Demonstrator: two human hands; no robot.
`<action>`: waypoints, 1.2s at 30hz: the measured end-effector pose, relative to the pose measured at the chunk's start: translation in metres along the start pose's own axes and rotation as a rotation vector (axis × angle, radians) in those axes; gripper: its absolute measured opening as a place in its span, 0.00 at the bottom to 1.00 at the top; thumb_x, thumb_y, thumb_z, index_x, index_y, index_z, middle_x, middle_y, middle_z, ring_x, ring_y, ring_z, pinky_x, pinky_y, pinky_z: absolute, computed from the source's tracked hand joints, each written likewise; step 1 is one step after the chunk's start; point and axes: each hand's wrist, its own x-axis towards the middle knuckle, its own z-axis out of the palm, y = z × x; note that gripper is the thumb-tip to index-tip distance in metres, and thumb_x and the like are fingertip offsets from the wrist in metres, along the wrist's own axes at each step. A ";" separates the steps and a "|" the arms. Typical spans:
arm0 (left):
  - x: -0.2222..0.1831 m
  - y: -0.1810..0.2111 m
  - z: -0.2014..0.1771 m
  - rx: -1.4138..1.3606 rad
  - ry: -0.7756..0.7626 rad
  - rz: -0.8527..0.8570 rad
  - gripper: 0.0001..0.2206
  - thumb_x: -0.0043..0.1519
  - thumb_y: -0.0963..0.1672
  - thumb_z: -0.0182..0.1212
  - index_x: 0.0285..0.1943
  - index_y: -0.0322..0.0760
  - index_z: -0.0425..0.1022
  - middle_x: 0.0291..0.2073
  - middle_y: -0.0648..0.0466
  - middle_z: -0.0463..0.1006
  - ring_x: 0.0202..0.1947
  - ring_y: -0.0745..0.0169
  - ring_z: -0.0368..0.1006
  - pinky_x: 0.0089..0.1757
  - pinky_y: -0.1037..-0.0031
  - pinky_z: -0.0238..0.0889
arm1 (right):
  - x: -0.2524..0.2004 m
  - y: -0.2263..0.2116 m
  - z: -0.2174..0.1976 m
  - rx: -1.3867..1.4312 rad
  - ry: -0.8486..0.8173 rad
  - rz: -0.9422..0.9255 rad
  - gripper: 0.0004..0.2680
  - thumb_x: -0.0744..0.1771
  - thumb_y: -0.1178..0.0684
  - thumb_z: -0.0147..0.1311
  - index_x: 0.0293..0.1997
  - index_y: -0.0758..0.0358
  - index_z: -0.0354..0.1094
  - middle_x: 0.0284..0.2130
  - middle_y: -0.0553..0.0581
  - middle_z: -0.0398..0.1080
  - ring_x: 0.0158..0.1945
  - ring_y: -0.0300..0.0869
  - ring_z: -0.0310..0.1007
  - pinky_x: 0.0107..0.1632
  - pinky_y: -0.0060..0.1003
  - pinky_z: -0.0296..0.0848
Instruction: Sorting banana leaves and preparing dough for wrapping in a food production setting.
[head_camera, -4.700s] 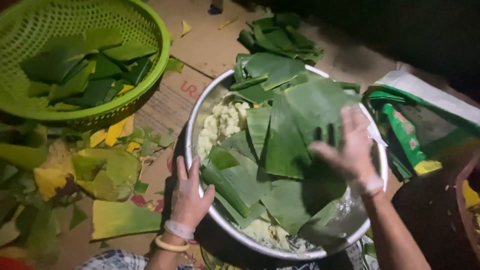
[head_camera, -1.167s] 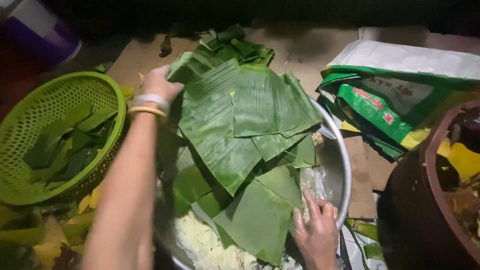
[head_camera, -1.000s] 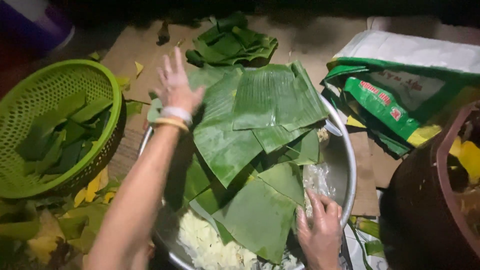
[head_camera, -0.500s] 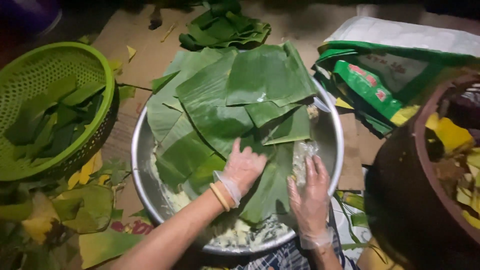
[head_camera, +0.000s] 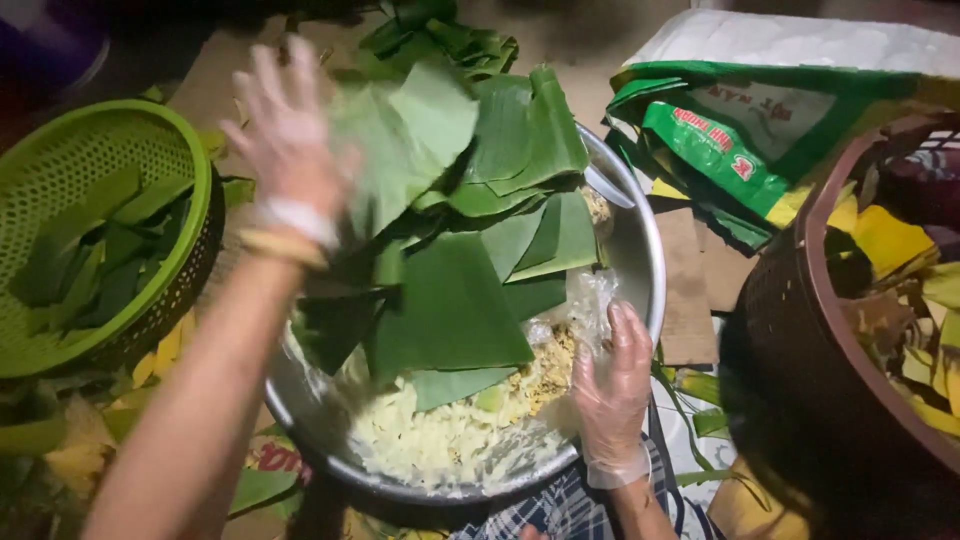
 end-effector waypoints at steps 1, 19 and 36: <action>-0.018 0.021 -0.004 -0.064 0.057 0.063 0.34 0.73 0.49 0.55 0.83 0.41 0.41 0.79 0.39 0.38 0.77 0.32 0.32 0.65 0.25 0.27 | 0.000 0.000 0.000 0.018 0.003 -0.007 0.27 0.64 0.64 0.54 0.73 0.58 0.50 0.67 0.62 0.55 0.68 0.51 0.62 0.70 0.42 0.66; 0.030 -0.070 0.025 -0.411 0.344 -0.028 0.21 0.56 0.38 0.65 0.60 0.31 0.72 0.50 0.41 0.80 0.41 0.45 0.78 0.43 0.63 0.73 | 0.000 0.003 0.005 -0.058 -0.025 -0.051 0.22 0.63 0.65 0.55 0.65 0.61 0.62 0.64 0.63 0.61 0.67 0.52 0.64 0.70 0.45 0.65; -0.111 0.042 -0.004 -0.127 -0.395 0.845 0.07 0.52 0.39 0.67 0.31 0.47 0.76 0.21 0.58 0.74 0.39 0.59 0.68 0.65 0.35 0.42 | 0.004 0.014 0.015 -0.086 -0.185 0.009 0.21 0.65 0.57 0.53 0.68 0.59 0.59 0.64 0.62 0.62 0.65 0.51 0.63 0.67 0.47 0.65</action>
